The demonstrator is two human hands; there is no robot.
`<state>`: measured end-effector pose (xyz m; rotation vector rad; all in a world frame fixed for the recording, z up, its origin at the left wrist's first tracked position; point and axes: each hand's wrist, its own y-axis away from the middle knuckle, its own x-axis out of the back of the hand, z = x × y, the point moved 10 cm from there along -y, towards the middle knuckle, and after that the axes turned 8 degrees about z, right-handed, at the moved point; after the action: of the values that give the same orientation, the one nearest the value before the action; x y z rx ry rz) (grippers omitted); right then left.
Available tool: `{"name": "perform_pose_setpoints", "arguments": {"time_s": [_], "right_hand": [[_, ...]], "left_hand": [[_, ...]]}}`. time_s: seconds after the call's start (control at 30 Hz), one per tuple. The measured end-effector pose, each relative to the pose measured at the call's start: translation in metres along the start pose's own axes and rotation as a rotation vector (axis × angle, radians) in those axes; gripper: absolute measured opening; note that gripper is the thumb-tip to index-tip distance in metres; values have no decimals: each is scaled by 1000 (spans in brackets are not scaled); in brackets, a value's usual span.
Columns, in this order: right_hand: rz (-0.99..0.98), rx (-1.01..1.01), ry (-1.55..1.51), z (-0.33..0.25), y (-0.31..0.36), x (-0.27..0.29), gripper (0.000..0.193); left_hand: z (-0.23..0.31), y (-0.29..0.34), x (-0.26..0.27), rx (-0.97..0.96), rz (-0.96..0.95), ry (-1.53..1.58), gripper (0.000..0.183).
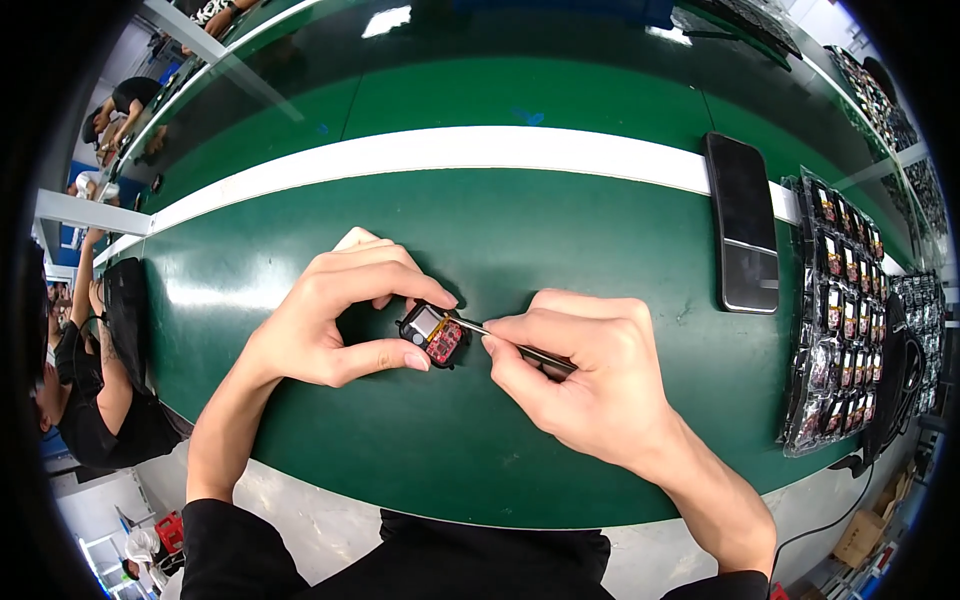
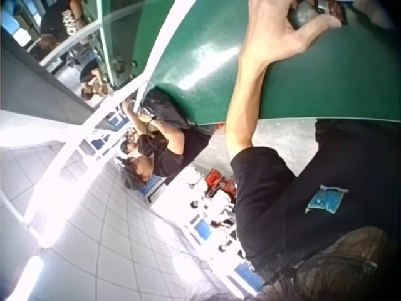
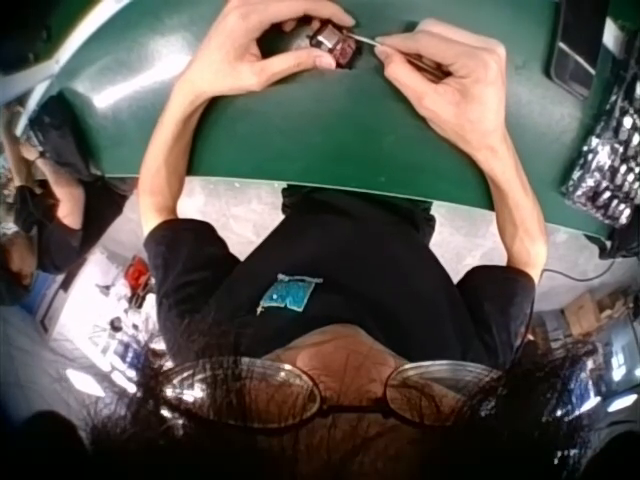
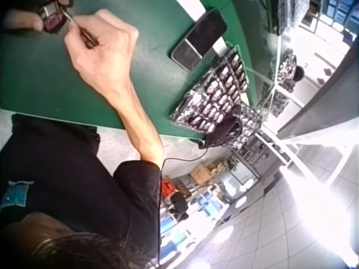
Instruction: Inspecting and assembling the internal components of a smartwatch using tweezers at an industrial workbench.
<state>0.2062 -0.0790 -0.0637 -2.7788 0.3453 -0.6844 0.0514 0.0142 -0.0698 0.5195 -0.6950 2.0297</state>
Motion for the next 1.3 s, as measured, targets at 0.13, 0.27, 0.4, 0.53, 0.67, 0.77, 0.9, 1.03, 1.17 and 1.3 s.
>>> {"name": "perform_pose_setpoints", "arguments": {"time_s": [0.13,0.27,0.4,0.53,0.67,0.77,0.9,1.03,1.17,1.3], "right_hand": [[-4,0,3,0,0,-1,10],[16,9,3,-3,0,1,9],[16,-5,1,-1,0,1,10],[19,18,-3,-1,2,0,10],[14,27,4,-3,1,0,11],[39,59,11,-6,2,1,11],[48,77,17,-7,3,1,11],[46,101,39,-10,3,2,12],[58,143,40,-10,5,1,12],[51,158,76,-12,8,2,14]], "left_hand": [[5,-1,0,-42,-1,-17,41],[7,-1,-1,-85,7,-49,39],[6,0,-1,-59,-13,-51,39],[5,0,-1,-61,-2,-36,40],[5,-1,-1,-44,-9,-43,41],[6,-1,-1,-44,-6,-44,43],[4,0,-2,-26,-14,-58,43],[5,0,1,-46,4,-46,44],[5,-1,1,-38,1,-39,43],[1,1,-1,-6,-4,-26,44]]}}
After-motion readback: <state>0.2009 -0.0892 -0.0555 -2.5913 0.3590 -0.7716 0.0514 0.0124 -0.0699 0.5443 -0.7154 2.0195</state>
